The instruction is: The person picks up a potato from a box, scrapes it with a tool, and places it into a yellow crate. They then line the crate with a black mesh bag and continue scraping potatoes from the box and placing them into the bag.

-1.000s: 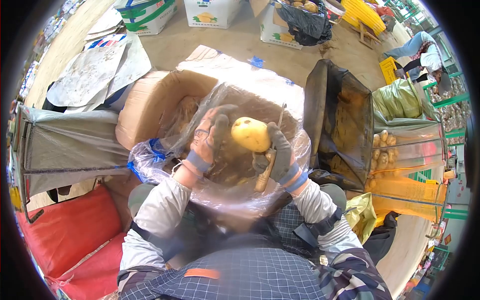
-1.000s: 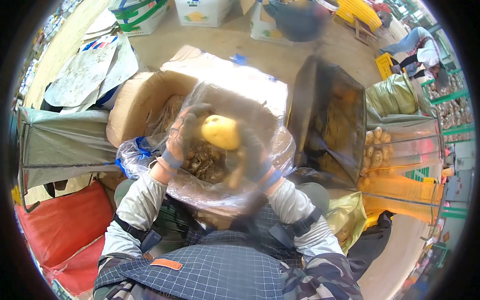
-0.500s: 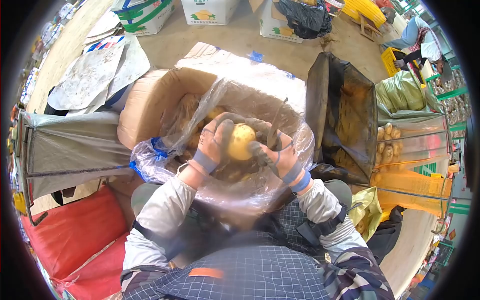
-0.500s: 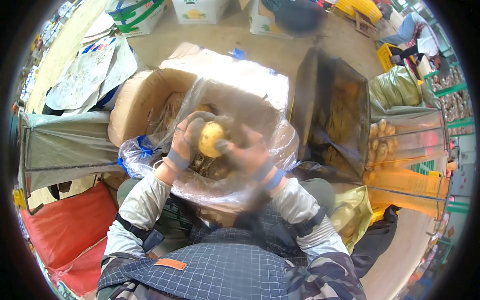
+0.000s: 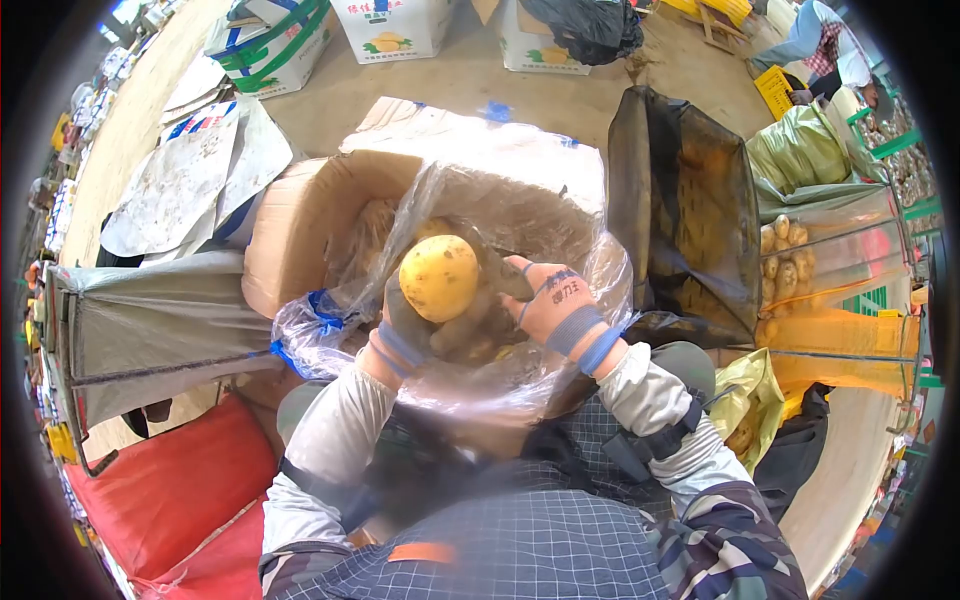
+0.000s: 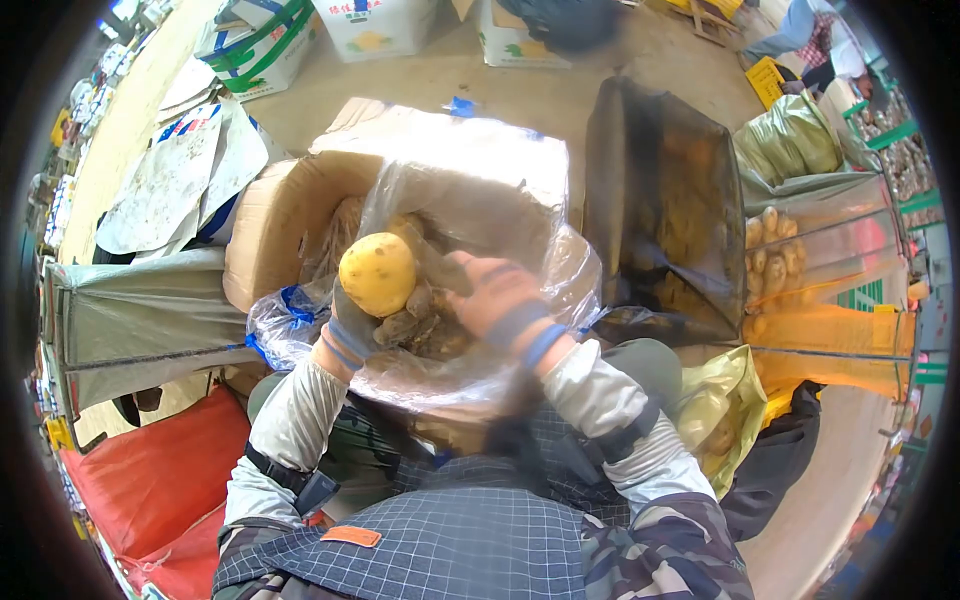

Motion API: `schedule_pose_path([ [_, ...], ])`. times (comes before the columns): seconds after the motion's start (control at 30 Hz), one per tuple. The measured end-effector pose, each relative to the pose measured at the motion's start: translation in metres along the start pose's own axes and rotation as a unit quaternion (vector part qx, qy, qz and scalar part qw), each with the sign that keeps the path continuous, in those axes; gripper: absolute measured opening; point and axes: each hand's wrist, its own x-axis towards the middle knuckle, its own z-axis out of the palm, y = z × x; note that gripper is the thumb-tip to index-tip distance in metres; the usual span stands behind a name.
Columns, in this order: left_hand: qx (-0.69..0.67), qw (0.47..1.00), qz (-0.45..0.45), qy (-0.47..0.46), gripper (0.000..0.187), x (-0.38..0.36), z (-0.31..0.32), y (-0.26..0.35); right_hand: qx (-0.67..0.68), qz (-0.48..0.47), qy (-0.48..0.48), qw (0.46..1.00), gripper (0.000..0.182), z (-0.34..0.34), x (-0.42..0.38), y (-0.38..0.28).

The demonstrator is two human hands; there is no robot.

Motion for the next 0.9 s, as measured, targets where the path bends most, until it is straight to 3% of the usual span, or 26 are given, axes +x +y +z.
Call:
schedule_pose_path([
  [0.07, 0.057, 0.993, 0.105, 0.007, 0.063, 0.001, 0.0, -0.016, -0.036, -0.006, -0.031, 0.999, 0.06, 0.0, -0.001, -0.003],
  [0.13, -0.064, 0.994, 0.076, 0.052, 0.064, 0.0, 0.006, -0.022, -0.058, 0.005, -0.056, 0.997, 0.063, -0.001, 0.004, 0.0],
  [0.17, -0.207, 0.974, -0.027, 0.09, 0.064, 0.0, 0.009, -0.022, -0.013, 0.028, -0.031, 0.999, 0.062, -0.003, 0.006, 0.0],
  [0.23, -0.38, 0.912, -0.138, 0.076, 0.064, 0.0, 0.008, -0.022, 0.076, 0.073, 0.017, 0.994, 0.062, -0.011, 0.006, -0.003],
  [0.27, -0.415, 0.898, -0.145, 0.027, 0.064, 0.0, 0.002, -0.023, 0.215, 0.044, -0.017, 0.976, 0.065, -0.018, 0.006, -0.005],
  [0.33, -0.396, 0.905, -0.153, -0.04, 0.054, -0.001, -0.007, -0.02, 0.473, -0.018, -0.087, 0.877, 0.071, -0.032, 0.003, -0.008],
  [0.43, -0.247, 0.951, -0.177, -0.056, 0.04, -0.002, -0.001, 0.003, 0.464, -0.168, -0.013, 0.869, 0.076, -0.005, -0.002, -0.012],
  [0.57, -0.16, 0.96, -0.162, -0.162, 0.041, 0.005, 0.0, -0.07, 0.342, -0.03, -0.077, 0.936, 0.075, -0.012, -0.011, 0.004],
  [0.63, -0.226, 0.895, -0.321, -0.211, 0.042, -0.001, 0.001, -0.058, 0.424, 0.081, 0.038, 0.901, 0.063, -0.048, -0.011, 0.033],
  [0.67, -0.03, 0.929, -0.324, -0.177, 0.043, -0.004, 0.001, -0.066, 0.464, 0.127, 0.103, 0.871, 0.057, -0.066, -0.011, 0.048],
  [0.7, 0.137, 0.93, -0.293, -0.178, 0.047, -0.002, -0.008, -0.085, 0.505, 0.092, 0.111, 0.851, 0.055, -0.092, -0.002, 0.081],
  [0.77, 0.429, 0.853, -0.214, -0.207, 0.057, 0.013, -0.047, -0.145, 0.454, 0.176, 0.18, 0.855, 0.047, -0.136, -0.002, 0.124],
  [0.83, 0.503, 0.822, -0.256, -0.077, 0.07, 0.04, -0.054, -0.14, 0.409, 0.264, 0.212, 0.847, 0.043, -0.142, 0.0, 0.194],
  [0.87, 0.441, 0.823, -0.347, 0.086, 0.077, 0.055, -0.045, -0.111, 0.452, 0.289, 0.191, 0.822, 0.043, -0.12, 0.0, 0.267],
  [0.9, 0.45, 0.815, -0.331, 0.153, 0.079, 0.075, -0.056, -0.126, 0.455, 0.325, 0.177, 0.81, 0.044, -0.109, -0.01, 0.293],
])
